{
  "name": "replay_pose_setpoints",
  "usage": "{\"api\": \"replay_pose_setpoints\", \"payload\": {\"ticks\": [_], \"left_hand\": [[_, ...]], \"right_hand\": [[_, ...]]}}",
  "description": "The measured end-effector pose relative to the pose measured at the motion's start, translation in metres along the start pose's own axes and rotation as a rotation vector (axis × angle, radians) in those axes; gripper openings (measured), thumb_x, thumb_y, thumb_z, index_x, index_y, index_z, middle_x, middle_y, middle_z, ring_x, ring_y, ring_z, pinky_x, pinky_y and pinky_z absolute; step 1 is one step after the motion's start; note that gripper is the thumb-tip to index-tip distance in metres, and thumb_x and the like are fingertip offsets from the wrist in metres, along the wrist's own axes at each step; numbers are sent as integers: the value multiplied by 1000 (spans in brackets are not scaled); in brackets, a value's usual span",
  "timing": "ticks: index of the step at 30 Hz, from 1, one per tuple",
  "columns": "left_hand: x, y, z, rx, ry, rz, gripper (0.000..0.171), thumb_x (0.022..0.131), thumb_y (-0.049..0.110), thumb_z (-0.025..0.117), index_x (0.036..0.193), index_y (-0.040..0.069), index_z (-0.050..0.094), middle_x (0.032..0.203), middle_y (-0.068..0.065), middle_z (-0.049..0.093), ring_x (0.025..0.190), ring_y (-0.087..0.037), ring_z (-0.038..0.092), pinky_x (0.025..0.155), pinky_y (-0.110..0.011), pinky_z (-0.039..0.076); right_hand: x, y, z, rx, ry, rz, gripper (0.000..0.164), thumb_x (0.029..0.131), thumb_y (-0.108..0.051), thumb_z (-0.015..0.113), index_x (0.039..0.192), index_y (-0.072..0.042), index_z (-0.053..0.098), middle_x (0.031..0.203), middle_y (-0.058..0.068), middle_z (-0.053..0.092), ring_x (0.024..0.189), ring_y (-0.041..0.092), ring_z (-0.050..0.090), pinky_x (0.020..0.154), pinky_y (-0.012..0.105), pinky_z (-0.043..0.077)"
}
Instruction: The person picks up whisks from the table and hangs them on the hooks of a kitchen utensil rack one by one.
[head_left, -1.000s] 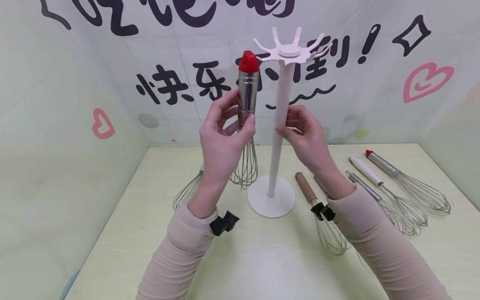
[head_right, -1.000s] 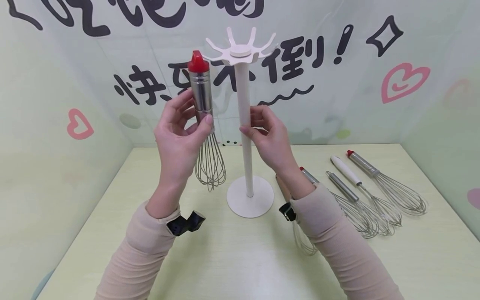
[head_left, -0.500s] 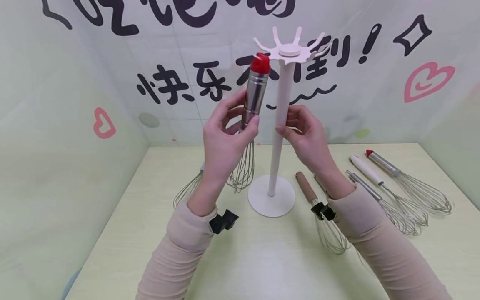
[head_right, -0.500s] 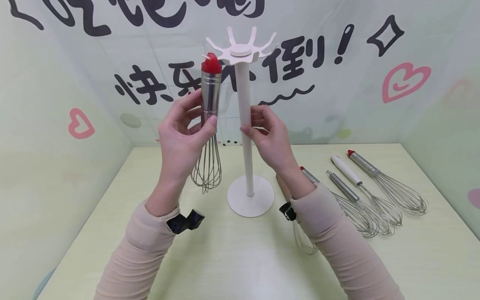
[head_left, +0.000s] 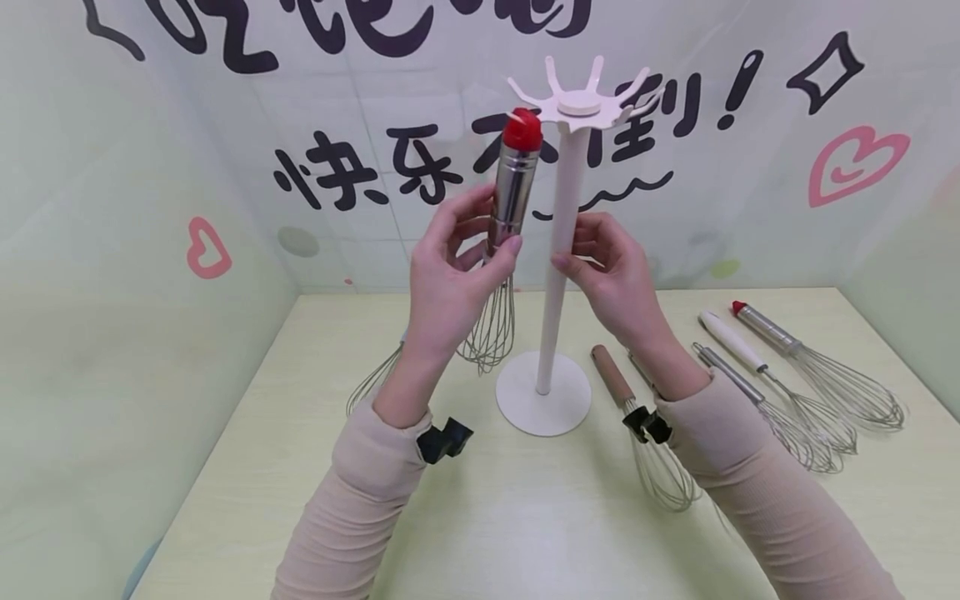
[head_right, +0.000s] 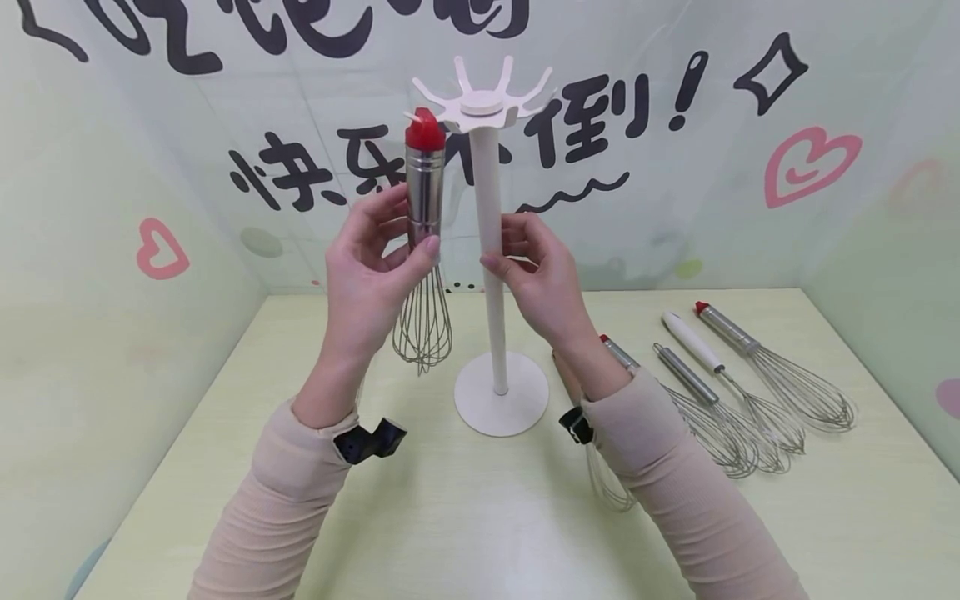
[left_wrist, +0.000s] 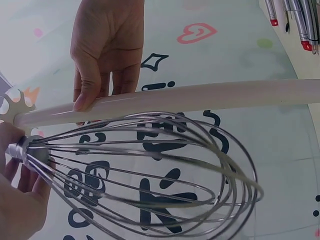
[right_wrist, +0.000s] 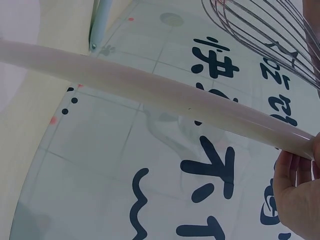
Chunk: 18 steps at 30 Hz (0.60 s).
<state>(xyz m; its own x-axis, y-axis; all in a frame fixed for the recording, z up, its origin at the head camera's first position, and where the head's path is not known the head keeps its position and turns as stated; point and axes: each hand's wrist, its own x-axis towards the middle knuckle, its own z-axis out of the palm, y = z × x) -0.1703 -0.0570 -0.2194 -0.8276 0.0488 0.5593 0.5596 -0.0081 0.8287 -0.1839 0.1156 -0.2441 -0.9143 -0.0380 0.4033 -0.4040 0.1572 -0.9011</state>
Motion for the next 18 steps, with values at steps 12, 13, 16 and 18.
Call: {"api": "replay_pose_setpoints", "payload": {"ticks": [12, 13, 16, 18], "left_hand": [[0, -6, -1, -2, -41, -7, 51, 83, -3, 66, 132, -1, 49, 125, -16, 55, 106, -24, 60, 97, -29, 54], [-1, -7, -2, -2, -44, -9, 51, 83, -3, 66, 132, -1, 49, 125, -16, 55, 107, -24, 60, 97, -28, 54], [-1, -9, -3, 5, -49, -9, 50, 84, -3, 66, 131, -1, 50, 126, -16, 55, 107, -24, 60, 98, -28, 53], [-1, -9, -3, 9, -52, -11, 50, 84, -3, 66, 131, -1, 50, 126, -16, 55, 107, -24, 60, 98, -28, 54]], "right_hand": [[-1, 0, 0, -9, -5, 9, 36, 88, 4, 61, 122, 4, 51, 106, -1, 60, 89, 1, 59, 84, 17, 55], [-1, 0, 0, -7, -6, 8, 36, 88, 5, 61, 122, 4, 51, 106, -2, 60, 89, 0, 59, 84, 17, 55], [-1, 0, 0, -6, -6, 6, 36, 88, 5, 61, 122, 4, 51, 105, -3, 60, 88, 0, 59, 84, 17, 56], [-1, 1, 0, -5, -6, 4, 36, 88, 5, 61, 123, 4, 51, 105, -3, 60, 89, 1, 59, 84, 17, 55]]}}
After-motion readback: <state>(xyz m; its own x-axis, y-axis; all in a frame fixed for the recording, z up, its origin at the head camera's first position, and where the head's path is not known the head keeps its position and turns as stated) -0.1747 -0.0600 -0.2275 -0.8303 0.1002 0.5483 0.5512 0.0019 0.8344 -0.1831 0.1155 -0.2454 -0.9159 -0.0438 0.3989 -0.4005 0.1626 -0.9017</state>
